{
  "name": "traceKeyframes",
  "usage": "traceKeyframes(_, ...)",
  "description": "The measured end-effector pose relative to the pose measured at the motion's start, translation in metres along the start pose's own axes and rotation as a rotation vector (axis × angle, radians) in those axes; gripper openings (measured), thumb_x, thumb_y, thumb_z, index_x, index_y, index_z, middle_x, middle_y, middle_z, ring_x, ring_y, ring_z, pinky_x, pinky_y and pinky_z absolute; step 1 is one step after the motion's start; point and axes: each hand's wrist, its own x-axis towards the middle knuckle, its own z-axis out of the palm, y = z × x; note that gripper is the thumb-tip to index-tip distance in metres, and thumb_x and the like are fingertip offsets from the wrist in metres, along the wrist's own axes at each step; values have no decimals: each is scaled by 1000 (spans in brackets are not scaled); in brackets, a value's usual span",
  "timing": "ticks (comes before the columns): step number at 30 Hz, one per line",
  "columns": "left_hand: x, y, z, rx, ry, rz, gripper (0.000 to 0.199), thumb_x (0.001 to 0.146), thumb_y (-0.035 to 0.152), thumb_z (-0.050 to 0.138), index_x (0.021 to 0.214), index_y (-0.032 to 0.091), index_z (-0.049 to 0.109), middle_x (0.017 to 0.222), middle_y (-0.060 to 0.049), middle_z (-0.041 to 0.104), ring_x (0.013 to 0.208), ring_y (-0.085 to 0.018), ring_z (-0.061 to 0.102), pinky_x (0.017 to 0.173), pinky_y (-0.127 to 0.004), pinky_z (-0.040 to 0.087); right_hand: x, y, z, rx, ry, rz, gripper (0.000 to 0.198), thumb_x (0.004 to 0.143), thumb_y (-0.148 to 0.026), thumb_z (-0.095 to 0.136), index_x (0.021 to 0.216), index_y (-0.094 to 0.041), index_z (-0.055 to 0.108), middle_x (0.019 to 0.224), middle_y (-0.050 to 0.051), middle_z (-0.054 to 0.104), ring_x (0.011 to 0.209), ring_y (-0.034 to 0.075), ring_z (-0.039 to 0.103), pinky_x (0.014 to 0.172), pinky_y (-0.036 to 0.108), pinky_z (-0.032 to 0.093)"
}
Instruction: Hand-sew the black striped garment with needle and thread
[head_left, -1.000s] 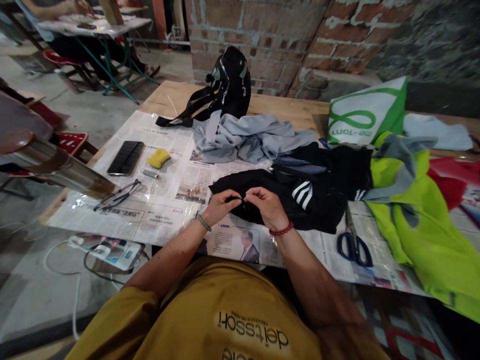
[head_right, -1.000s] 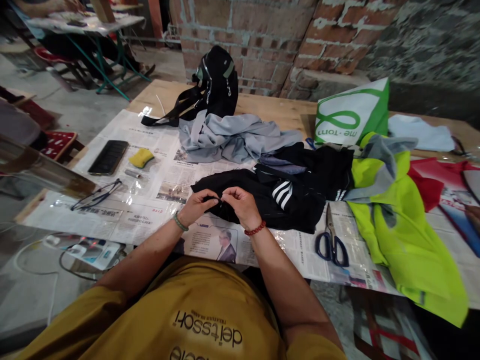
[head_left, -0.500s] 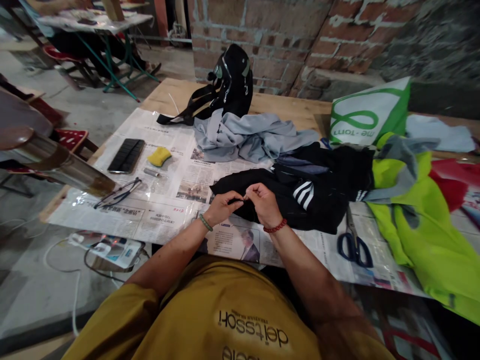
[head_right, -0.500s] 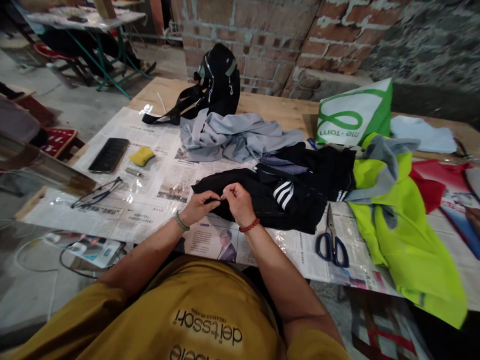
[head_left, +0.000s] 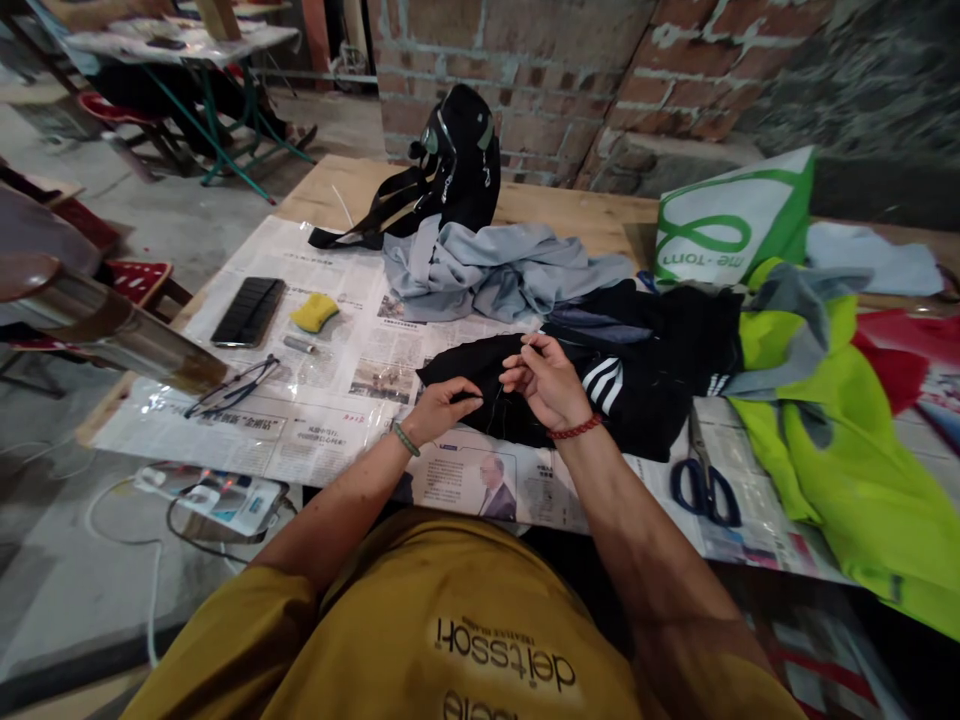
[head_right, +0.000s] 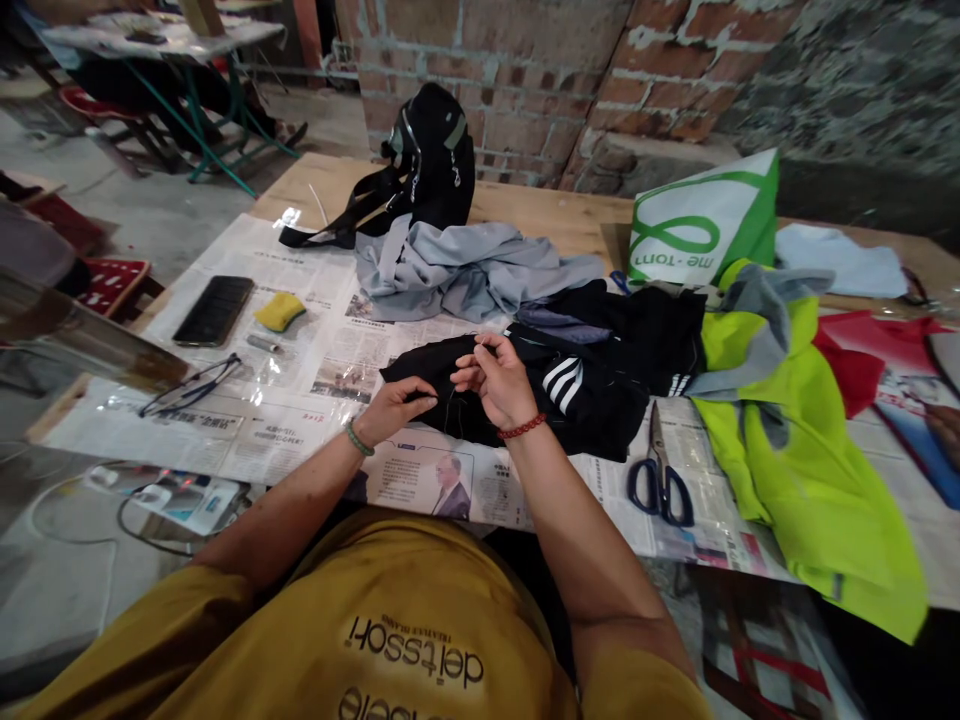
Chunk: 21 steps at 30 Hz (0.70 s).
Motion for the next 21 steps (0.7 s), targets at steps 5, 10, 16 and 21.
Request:
traceKeyframes(5, 0, 0, -1, -28, 17, -19, 15, 76, 29, 61, 80, 15, 64, 70, 1, 59, 65, -10, 49, 63, -23, 40, 14, -19, -6, 12, -36, 11, 21, 77, -32, 65, 86, -21, 49, 72, -4, 64, 63, 12, 67, 56, 23, 54)
traceKeyframes(10, 1, -3, -2, -99, 35, -71, 15, 74, 29, 62, 79, 15, 64, 64, 3, 54, 59, -8, 44, 58, -21, 37, 31, -44, -11, -17, -41, -78, 24, 75, -35, 68, 85, -20, 51, 71, -3, 65, 66, 14, 68, 53, 25, 55)
traceKeyframes(16, 2, -3, -3, -104, 33, -86, 16, 74, 31, 62, 79, 15, 64, 62, 4, 52, 58, -8, 42, 57, -21, 35, 46, -66, -14, -113, -1, -234, 23, 75, -33, 68, 83, -18, 52, 68, -2, 65, 65, 14, 68, 51, 24, 55)
traceKeyframes(21, 2, -5, -3, -105, 51, -81, 15, 73, 30, 63, 79, 15, 64, 64, 3, 55, 60, -8, 45, 58, -21, 37, 56, -82, -19, -207, 60, -310, 18, 79, -32, 64, 82, -18, 53, 68, -1, 64, 65, 15, 67, 50, 24, 54)
